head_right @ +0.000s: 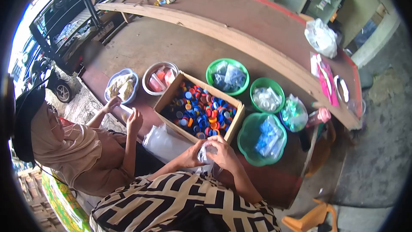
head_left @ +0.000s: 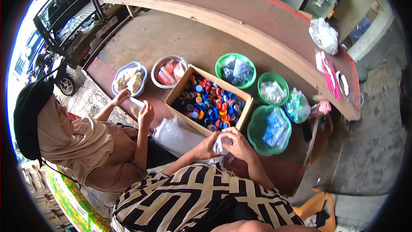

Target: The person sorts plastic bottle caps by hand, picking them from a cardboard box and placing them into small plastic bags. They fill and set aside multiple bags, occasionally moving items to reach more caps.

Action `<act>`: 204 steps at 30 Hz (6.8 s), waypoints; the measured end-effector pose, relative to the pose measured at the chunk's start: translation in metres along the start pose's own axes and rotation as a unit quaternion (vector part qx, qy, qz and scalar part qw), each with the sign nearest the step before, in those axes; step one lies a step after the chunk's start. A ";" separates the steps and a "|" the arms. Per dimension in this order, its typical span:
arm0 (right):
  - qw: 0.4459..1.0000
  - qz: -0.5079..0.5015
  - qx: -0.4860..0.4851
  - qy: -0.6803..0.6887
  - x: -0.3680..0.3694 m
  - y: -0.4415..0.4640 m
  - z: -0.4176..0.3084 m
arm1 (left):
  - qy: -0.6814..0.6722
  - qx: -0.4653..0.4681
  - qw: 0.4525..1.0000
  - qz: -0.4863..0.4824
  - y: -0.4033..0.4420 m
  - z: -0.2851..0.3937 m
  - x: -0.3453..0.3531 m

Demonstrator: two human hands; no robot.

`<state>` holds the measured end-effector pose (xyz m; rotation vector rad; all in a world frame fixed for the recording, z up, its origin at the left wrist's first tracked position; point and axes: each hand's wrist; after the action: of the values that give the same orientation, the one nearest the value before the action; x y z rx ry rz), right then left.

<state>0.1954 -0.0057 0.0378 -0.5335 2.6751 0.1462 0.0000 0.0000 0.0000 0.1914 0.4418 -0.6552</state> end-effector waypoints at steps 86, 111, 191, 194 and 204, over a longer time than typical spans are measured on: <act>0.984 0.150 -0.084 -0.056 0.029 0.099 0.102 | -0.433 -0.057 0.887 0.150 -0.028 -0.040 -0.015; 0.979 0.147 -0.062 -0.128 0.028 0.058 0.083 | -0.378 -0.082 0.910 0.149 -0.038 -0.033 -0.019; 0.972 0.174 0.120 0.101 0.023 0.073 0.098 | -0.387 -0.079 0.908 0.137 -0.025 -0.038 -0.016; 0.930 0.143 0.107 0.321 0.013 0.059 0.076 | -0.393 -0.066 0.908 0.127 -0.021 -0.030 -0.015; 0.884 0.160 0.060 0.436 0.005 0.037 0.027 | -0.396 -0.046 0.912 0.095 -0.018 -0.021 -0.011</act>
<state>0.1865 0.0316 0.0114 -0.0985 3.6071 -0.2294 -0.0263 -0.0014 -0.0145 -0.1271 -0.3277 -0.4676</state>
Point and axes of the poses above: each hand's wrist, its own y-axis towards the middle knuckle, its own x-axis out of the palm, z = x × y, and after that the axes turned 8 degrees about y, right-handed
